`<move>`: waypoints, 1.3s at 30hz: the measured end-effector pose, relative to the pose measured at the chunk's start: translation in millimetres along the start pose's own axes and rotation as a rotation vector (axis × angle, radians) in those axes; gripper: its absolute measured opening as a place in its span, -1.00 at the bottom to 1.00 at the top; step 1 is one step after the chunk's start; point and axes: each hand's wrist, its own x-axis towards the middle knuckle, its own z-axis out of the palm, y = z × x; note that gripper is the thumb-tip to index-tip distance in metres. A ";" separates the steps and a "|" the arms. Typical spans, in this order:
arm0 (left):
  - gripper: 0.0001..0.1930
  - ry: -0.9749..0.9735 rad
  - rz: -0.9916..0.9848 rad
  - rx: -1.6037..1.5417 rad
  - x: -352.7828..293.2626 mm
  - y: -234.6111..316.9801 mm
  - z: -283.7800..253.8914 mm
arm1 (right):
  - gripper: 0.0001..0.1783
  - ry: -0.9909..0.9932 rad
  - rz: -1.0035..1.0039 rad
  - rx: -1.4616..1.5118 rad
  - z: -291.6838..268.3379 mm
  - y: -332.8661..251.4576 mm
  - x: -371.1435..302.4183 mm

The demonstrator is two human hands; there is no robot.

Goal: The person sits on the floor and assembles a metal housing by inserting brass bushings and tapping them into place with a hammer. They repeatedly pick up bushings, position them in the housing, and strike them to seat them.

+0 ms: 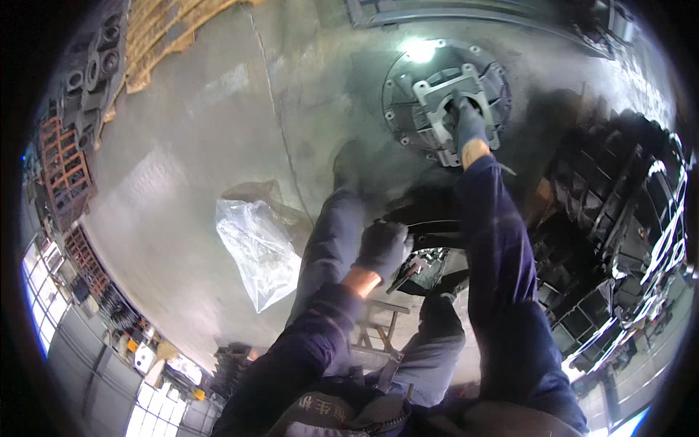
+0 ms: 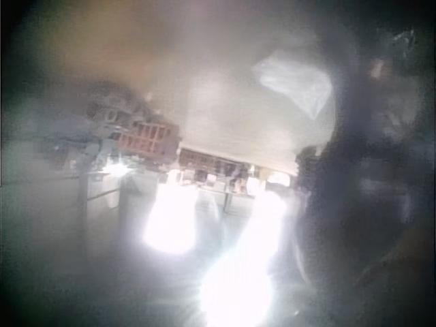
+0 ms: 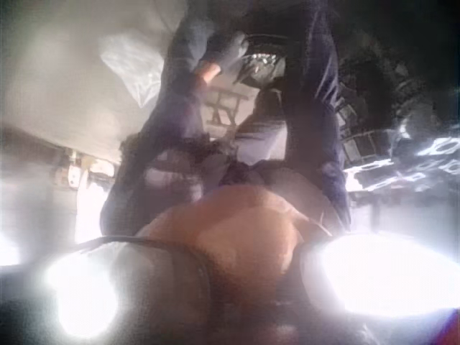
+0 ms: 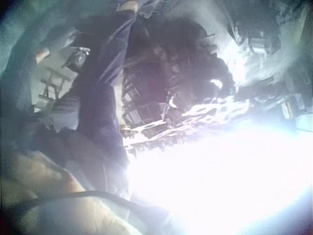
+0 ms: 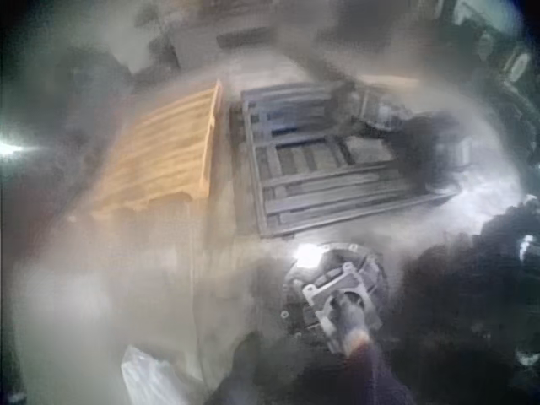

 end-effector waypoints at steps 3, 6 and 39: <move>-0.80 0.251 0.103 -0.167 18.7 -1.9 -17.7 | -0.52 -0.015 0.055 0.270 22.3 -7.2 24.0; -0.84 0.250 0.039 -0.183 23.1 -4.9 -33.1 | -0.35 -0.012 0.087 0.324 21.1 -24.4 16.5; -0.67 0.198 0.377 0.064 -174.4 226.1 32.7 | -0.46 -0.001 0.023 0.765 -300.0 163.1 -419.7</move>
